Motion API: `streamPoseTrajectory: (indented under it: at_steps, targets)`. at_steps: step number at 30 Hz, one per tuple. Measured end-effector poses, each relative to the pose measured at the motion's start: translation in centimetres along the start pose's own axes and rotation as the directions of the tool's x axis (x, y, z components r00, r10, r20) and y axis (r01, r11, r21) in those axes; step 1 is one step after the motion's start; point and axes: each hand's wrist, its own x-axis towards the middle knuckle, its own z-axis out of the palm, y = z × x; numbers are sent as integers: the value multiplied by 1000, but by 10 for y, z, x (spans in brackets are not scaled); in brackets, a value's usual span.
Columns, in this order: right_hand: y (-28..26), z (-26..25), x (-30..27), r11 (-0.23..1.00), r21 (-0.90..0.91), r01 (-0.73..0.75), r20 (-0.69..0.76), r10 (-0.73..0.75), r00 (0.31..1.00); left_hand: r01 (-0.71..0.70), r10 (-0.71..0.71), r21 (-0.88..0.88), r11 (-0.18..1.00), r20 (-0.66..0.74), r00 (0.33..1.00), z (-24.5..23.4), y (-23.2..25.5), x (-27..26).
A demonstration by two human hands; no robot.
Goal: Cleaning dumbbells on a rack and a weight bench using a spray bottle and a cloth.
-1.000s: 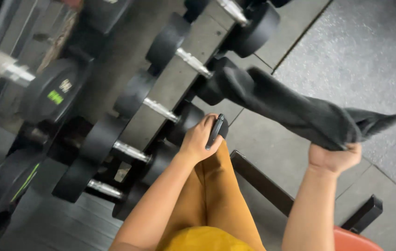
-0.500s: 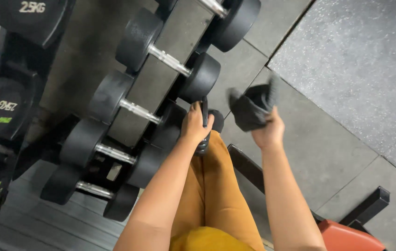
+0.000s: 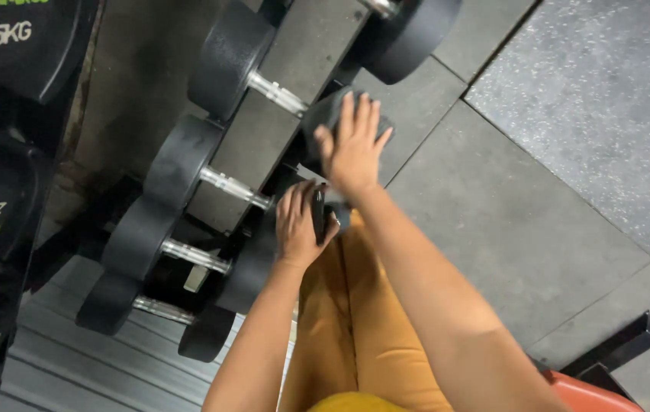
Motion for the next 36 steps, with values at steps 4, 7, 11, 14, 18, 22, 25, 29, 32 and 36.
streamPoseTrajectory:
  at_steps: [4, 7, 11, 14, 18, 22, 25, 29, 32, 36]
  targets:
    - [52, 18, 69, 979, 151, -139, 7, 139, 990, -68, 66, -20, 997, -76, 995, -3, -14, 9]
    - [103, 33, 116, 927, 240, -286, 348, 193, 917, -116, 115, -121, 986, -16, 993, 1, -27, 20]
    - [110, 44, 103, 943, 255, -214, 287, 137, 948, -171, 178, -108, 979, 53, 983, 2, -35, 17]
    - [70, 24, 45, 965, 263, 14, -36, -5, 999, -200, 208, -84, 976, 96, 973, 15, -42, 10]
    - [2, -21, -35, 972, 11, 233, -103, -230, 968, -317, 313, 18, 948, 107, 944, 39, -58, -1]
    - [10, -21, -24, 946, -2, 325, 47, -325, 945, -454, 414, 139, 880, 245, 877, 36, -67, -14]
    - [35, -7, 17, 952, 132, 278, -81, -269, 960, -559, 484, 176, 810, 338, 807, 35, -75, -20]
    - [80, 11, 84, 977, 210, -21, 135, -8, 991, -504, 430, 156, 849, 351, 832, 37, -66, -21]
    - [96, 24, 120, 959, 230, -165, 319, 86, 944, -460, 379, 157, 874, 373, 847, 41, -69, -14]
    - [63, 9, 85, 984, 105, -145, 185, 124, 975, -471, 365, 308, 827, 343, 866, 25, -57, -1]
